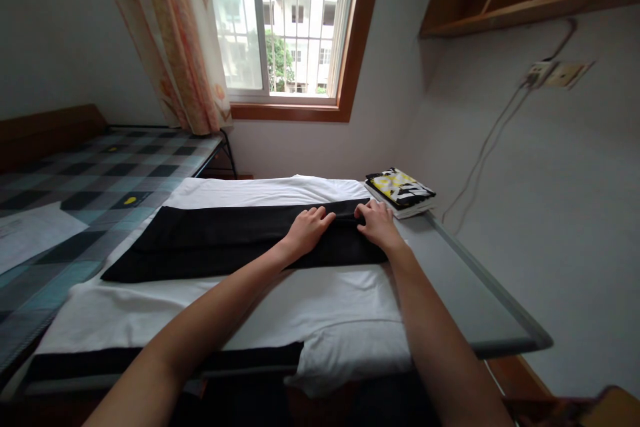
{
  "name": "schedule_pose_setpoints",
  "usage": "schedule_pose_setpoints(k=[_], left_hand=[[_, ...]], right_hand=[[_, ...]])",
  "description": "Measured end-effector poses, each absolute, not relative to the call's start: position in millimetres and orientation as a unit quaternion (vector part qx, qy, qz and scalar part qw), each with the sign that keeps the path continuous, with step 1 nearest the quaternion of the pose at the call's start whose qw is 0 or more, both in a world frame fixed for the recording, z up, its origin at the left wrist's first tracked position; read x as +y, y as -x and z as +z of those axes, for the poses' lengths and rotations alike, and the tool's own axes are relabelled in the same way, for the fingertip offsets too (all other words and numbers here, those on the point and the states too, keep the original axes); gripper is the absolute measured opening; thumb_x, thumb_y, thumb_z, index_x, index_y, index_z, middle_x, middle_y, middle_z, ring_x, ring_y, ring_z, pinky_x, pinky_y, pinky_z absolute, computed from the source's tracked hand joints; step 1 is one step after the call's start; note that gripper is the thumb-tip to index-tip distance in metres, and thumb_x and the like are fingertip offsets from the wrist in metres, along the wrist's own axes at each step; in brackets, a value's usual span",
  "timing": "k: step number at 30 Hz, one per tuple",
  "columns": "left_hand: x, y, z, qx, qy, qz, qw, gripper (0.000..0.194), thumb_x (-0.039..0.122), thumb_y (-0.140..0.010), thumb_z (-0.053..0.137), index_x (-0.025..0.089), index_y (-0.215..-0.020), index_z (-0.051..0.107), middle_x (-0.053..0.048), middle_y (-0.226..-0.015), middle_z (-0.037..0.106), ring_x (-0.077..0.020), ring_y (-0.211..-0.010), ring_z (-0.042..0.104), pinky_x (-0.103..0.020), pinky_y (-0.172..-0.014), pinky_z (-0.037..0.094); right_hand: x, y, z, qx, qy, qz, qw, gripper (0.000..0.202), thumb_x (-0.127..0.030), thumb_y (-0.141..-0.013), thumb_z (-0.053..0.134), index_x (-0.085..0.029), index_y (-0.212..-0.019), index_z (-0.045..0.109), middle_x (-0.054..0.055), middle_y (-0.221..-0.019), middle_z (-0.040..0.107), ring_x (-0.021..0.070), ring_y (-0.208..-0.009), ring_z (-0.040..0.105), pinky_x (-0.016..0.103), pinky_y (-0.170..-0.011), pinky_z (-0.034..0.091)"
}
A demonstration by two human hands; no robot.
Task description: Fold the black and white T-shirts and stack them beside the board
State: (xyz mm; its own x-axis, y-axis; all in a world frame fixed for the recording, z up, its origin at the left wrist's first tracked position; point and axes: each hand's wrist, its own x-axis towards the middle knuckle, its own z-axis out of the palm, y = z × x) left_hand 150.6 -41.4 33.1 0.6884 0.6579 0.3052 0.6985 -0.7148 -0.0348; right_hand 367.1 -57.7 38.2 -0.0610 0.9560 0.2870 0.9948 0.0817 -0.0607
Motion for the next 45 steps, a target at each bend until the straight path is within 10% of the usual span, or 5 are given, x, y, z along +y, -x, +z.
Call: schedule_pose_setpoints(k=[19,28,37,45], left_hand=[[-46.0,-148.8,36.0,-0.348,0.932,-0.087,0.040,0.022,0.012,-0.090,0.045,0.017,-0.103,0.062,-0.010,-0.099,0.062,-0.0218,-0.088,0.063,-0.031,-0.073,0.049],[-18.3,-115.2,58.5,-0.291,0.940,-0.057,-0.170,0.033,0.024,-0.094,0.044,0.016,-0.115,0.067,-0.008,-0.105,0.067,-0.0175,-0.090,0.065,-0.026,-0.083,0.048],[5.1,15.2,1.4,-0.520,0.853,-0.028,-0.029,0.056,0.053,-0.096,0.033,0.032,-0.148,0.037,-0.004,-0.155,0.034,-0.0316,-0.144,0.023,-0.047,-0.113,0.023],[19.3,114.9,5.8,-0.648,0.761,-0.016,0.038,0.052,0.045,-0.097,0.025,0.026,-0.140,0.048,-0.009,-0.147,0.047,-0.0261,-0.132,0.043,-0.046,-0.108,0.028]], right_hand=[[-66.3,-358.4,48.5,-0.698,0.706,-0.056,0.103,0.018,-0.016,-0.081,0.053,-0.022,-0.078,0.070,0.009,-0.096,0.065,0.0282,-0.100,0.051,0.039,-0.082,0.033],[-46.3,-314.6,5.8,-0.768,0.611,-0.085,0.174,0.046,-0.040,-0.098,0.036,-0.023,-0.137,0.053,0.011,-0.141,0.051,0.0285,-0.131,0.041,0.043,-0.105,0.031],[-29.5,-319.3,-25.0,-0.764,0.638,-0.061,0.071,0.072,-0.063,-0.090,0.038,-0.028,-0.153,0.029,0.008,-0.157,0.028,0.0337,-0.145,0.020,0.052,-0.114,0.016],[-31.3,-320.0,-20.6,-0.764,0.634,-0.035,0.110,0.067,-0.063,-0.090,0.038,-0.032,-0.149,0.035,0.006,-0.153,0.038,0.0295,-0.141,0.029,0.048,-0.114,0.020]])
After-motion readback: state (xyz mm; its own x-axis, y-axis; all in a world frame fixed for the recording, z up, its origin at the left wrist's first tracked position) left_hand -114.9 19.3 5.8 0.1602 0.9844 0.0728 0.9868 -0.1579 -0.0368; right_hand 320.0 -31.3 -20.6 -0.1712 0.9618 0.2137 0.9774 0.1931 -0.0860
